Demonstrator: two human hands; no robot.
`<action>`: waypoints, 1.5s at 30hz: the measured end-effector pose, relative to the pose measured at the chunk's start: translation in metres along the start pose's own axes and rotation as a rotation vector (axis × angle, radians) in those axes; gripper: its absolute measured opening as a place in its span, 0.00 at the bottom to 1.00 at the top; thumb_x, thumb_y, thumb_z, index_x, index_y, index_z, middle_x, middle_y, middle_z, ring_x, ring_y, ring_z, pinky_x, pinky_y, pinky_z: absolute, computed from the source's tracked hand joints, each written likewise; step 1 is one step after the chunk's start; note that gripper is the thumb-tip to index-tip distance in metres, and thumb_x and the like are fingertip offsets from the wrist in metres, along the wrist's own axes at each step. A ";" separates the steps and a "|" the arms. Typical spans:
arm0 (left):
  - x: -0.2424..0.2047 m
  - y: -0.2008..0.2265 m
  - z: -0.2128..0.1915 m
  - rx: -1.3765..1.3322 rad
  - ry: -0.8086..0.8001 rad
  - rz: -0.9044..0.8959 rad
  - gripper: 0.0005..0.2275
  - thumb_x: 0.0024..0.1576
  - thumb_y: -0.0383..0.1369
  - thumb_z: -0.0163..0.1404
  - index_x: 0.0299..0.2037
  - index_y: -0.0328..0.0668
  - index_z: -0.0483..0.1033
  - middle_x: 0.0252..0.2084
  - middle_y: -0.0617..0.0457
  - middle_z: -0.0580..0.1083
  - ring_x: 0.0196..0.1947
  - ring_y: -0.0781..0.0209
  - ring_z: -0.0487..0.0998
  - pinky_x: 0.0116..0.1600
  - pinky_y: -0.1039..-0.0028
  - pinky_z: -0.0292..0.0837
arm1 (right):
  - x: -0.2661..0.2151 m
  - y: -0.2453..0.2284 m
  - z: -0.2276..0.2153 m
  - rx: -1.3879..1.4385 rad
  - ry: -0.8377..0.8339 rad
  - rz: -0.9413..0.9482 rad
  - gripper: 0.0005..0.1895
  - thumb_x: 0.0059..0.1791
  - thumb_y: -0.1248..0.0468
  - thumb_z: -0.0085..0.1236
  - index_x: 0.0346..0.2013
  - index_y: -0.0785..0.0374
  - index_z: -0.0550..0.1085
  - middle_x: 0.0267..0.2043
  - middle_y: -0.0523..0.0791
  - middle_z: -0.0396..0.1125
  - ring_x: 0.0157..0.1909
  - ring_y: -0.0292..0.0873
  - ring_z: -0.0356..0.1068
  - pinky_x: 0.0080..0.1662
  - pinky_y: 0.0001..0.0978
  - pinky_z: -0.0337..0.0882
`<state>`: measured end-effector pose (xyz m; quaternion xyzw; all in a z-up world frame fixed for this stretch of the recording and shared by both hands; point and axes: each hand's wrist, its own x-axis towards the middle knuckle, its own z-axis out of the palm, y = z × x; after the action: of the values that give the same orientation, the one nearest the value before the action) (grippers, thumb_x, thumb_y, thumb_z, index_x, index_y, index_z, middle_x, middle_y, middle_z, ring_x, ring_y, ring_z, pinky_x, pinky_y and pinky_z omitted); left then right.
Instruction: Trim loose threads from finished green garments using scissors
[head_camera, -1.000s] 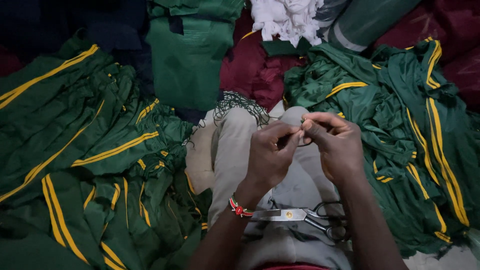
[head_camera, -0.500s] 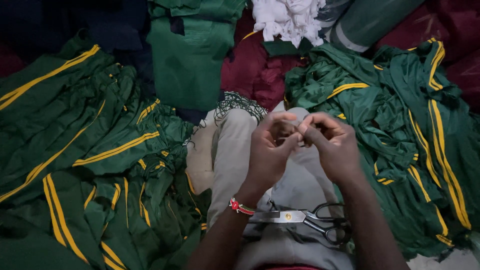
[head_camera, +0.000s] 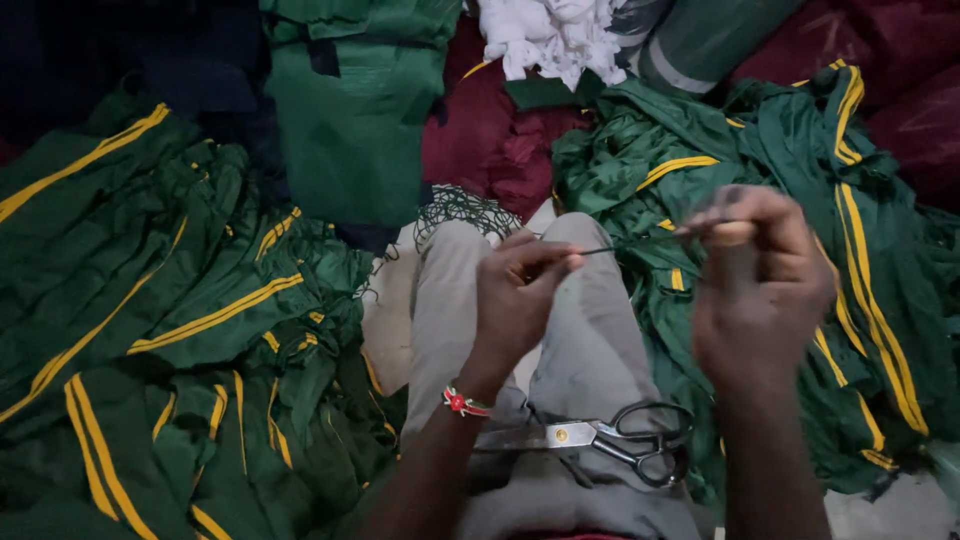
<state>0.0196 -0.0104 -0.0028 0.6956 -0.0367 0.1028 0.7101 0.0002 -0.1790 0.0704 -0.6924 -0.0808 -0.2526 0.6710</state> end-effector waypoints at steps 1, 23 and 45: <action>0.003 -0.005 -0.003 0.033 0.009 -0.010 0.06 0.53 0.25 0.63 0.39 0.37 0.86 0.30 0.56 0.74 0.32 0.67 0.75 0.35 0.79 0.68 | 0.002 -0.002 -0.006 0.077 0.027 -0.006 0.09 0.60 0.57 0.55 0.44 0.57 0.67 0.42 0.42 0.60 0.47 0.37 0.63 0.53 0.28 0.70; 0.020 -0.017 0.006 0.345 -0.577 0.148 0.21 0.52 0.42 0.62 0.51 0.42 0.73 0.50 0.49 0.72 0.55 0.53 0.72 0.61 0.67 0.64 | -0.035 0.116 -0.045 -0.089 0.042 0.686 0.29 0.58 0.46 0.41 0.14 0.51 0.56 0.14 0.37 0.47 0.18 0.33 0.44 0.24 0.30 0.44; 0.050 -0.141 0.003 0.688 0.042 -0.584 0.23 0.60 0.44 0.56 0.16 0.43 0.65 0.14 0.54 0.64 0.21 0.66 0.64 0.33 0.72 0.61 | 0.137 0.419 -0.367 -1.338 0.407 0.249 0.23 0.42 0.57 0.78 0.44 0.62 0.74 0.44 0.53 0.68 0.45 0.56 0.67 0.44 0.50 0.65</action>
<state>0.0963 -0.0104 -0.1317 0.8701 0.2118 -0.0815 0.4374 0.2182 -0.6021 -0.2497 -0.8991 0.2983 -0.2939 0.1277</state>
